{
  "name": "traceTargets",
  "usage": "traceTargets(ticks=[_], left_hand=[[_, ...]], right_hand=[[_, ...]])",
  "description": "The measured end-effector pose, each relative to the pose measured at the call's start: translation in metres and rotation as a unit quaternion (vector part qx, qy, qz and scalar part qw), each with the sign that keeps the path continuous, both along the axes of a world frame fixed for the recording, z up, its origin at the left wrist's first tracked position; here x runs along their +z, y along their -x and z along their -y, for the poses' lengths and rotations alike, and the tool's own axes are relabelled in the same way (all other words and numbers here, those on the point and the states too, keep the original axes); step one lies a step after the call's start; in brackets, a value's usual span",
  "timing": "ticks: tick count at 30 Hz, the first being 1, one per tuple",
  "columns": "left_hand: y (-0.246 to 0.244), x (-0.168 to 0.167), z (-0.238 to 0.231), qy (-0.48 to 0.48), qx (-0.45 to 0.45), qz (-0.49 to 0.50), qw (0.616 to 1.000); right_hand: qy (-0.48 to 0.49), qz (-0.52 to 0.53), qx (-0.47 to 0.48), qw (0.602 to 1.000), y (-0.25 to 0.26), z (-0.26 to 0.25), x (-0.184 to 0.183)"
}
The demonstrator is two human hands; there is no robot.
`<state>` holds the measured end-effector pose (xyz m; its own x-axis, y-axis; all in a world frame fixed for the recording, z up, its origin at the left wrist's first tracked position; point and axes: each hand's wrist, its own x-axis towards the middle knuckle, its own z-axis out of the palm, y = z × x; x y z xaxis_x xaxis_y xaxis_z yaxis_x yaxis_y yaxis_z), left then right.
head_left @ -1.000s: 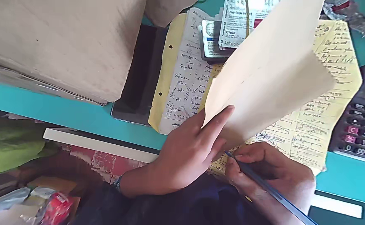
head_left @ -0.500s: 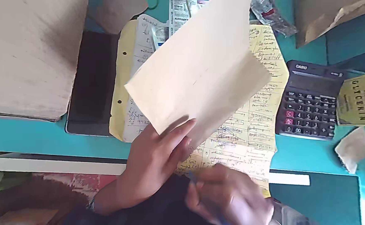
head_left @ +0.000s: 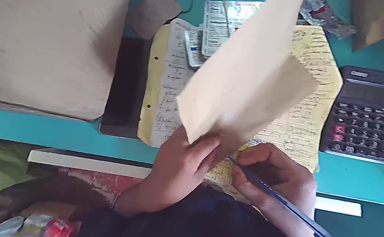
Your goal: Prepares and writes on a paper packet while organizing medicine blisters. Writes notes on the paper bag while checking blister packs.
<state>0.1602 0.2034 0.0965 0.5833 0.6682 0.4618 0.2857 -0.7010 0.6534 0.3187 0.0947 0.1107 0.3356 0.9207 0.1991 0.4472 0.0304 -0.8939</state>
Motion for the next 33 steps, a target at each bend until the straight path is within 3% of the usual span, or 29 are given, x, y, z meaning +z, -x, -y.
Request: traceTargets(ticks=[13, 25, 33], left_hand=[[-0.0008, -0.0006, 0.0007, 0.0, -0.005, 0.006, 1.0], [-0.0021, -0.0013, 0.0006, -0.012, 0.01, 0.002, 1.0], [-0.0006, -0.0007, 0.0004, -0.005, -0.012, 0.004, 1.0]], right_hand=[[0.003, 0.053, -0.008, 0.999, 0.0047, -0.0012, -0.0051], [-0.001, 0.01, -0.024, 1.0, 0.0046, -0.0026, -0.0019], [0.011, 0.043, -0.03, 0.999, 0.0038, -0.0015, -0.0022]])
